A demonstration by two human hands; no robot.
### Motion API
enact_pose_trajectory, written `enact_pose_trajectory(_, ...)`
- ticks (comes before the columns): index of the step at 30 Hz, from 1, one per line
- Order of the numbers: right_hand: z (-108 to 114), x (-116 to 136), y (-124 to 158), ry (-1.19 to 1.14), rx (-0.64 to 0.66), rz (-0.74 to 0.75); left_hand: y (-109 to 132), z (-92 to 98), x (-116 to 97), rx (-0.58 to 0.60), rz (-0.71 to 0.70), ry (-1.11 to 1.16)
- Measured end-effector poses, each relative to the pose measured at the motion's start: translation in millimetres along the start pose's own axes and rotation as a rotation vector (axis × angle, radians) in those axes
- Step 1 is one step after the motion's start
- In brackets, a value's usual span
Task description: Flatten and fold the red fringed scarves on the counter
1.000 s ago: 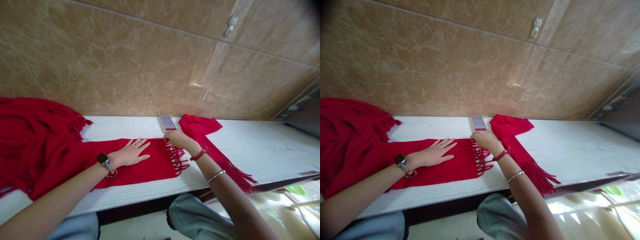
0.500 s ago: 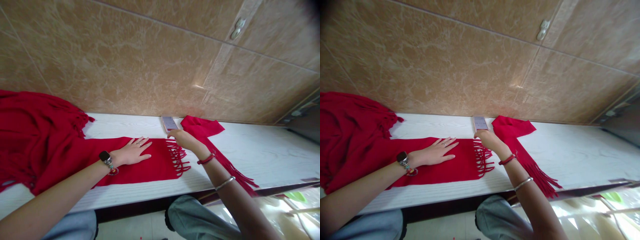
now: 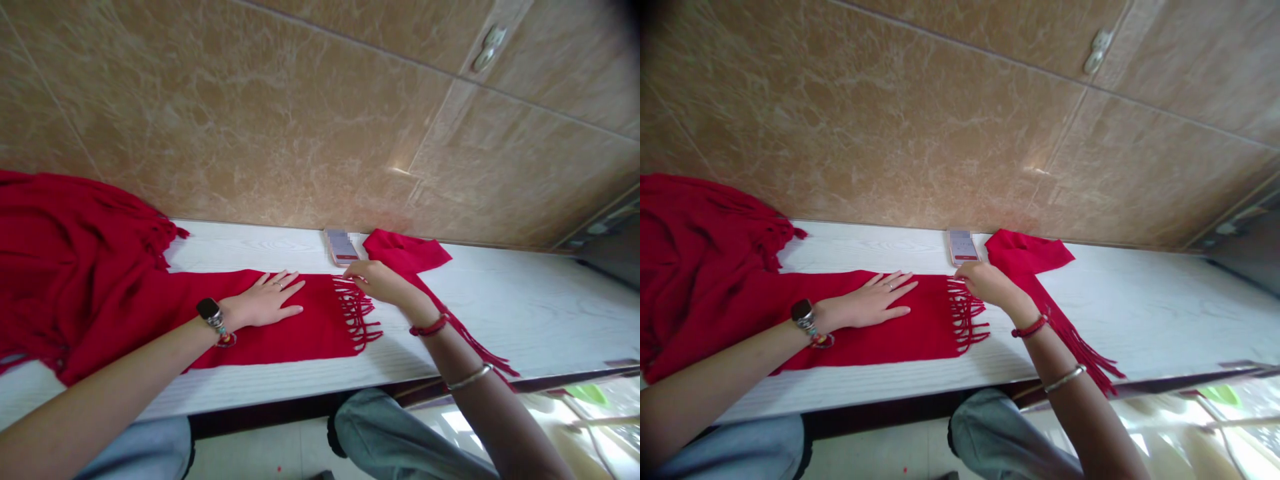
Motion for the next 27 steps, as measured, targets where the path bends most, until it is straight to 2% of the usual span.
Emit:
enact_pose_trajectory(2,-9.7,15.4,-1.4,-0.066,0.078,0.102,0.2,0.5,-0.4,0.0,0.003,-0.006)
enact_pose_trajectory(3,-14.4,17.0,-0.9,-0.047,0.119,0.106,0.4,0.7,-0.5,0.0,0.004,-0.011)
enact_pose_trajectory(5,-19.5,6.5,3.3,0.063,0.174,0.027,0.9,0.9,-0.9,0.002,0.004,-0.02)
enact_pose_trajectory(8,-16.3,-24.8,17.3,0.229,0.233,-0.149,1.3,1.0,-1.0,0.004,0.003,-0.024)
enact_pose_trajectory(11,-4.4,-36.9,27.1,0.22,0.211,-0.201,0.2,0.6,0.0,0.001,0.005,-0.019)
enact_pose_trajectory(13,4.3,-22.7,24.6,0.107,0.124,-0.116,-0.9,-0.1,0.9,0.0,0.007,-0.017)
enact_pose_trajectory(15,7.7,2.8,18.0,-0.028,0.059,0.022,-1.7,-0.7,1.5,-0.002,0.01,-0.017)
enact_pose_trajectory(17,1.4,26.5,12.2,-0.11,0.099,0.138,-1.9,-0.9,1.5,-0.005,0.01,-0.018)
enact_pose_trajectory(19,-9.4,35.6,10.6,-0.089,0.191,0.157,-1.8,-1.0,1.4,-0.002,0.006,-0.017)
enact_pose_trajectory(21,-16.4,26.5,15.0,-0.005,0.255,0.086,-2.0,-1.1,2.7,0.002,0.002,-0.011)
enact_pose_trajectory(24,-14.0,-6.4,30.6,0.112,0.275,-0.079,-3.8,-0.6,10.2,-0.003,0.015,-0.002)
enact_pose_trajectory(27,-2.3,-26.2,42.8,0.128,0.219,-0.148,-6.8,-1.2,23.6,-0.005,0.059,-0.004)
Point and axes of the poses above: each hand's wrist, its own y-axis away from the middle knuckle, its own z-axis out of the back of the hand, x = y × z, the point moved 7 cm from there along -y, towards the middle knuckle, and after that the axes turned 8 degrees about -y, right-handed, at the moved point
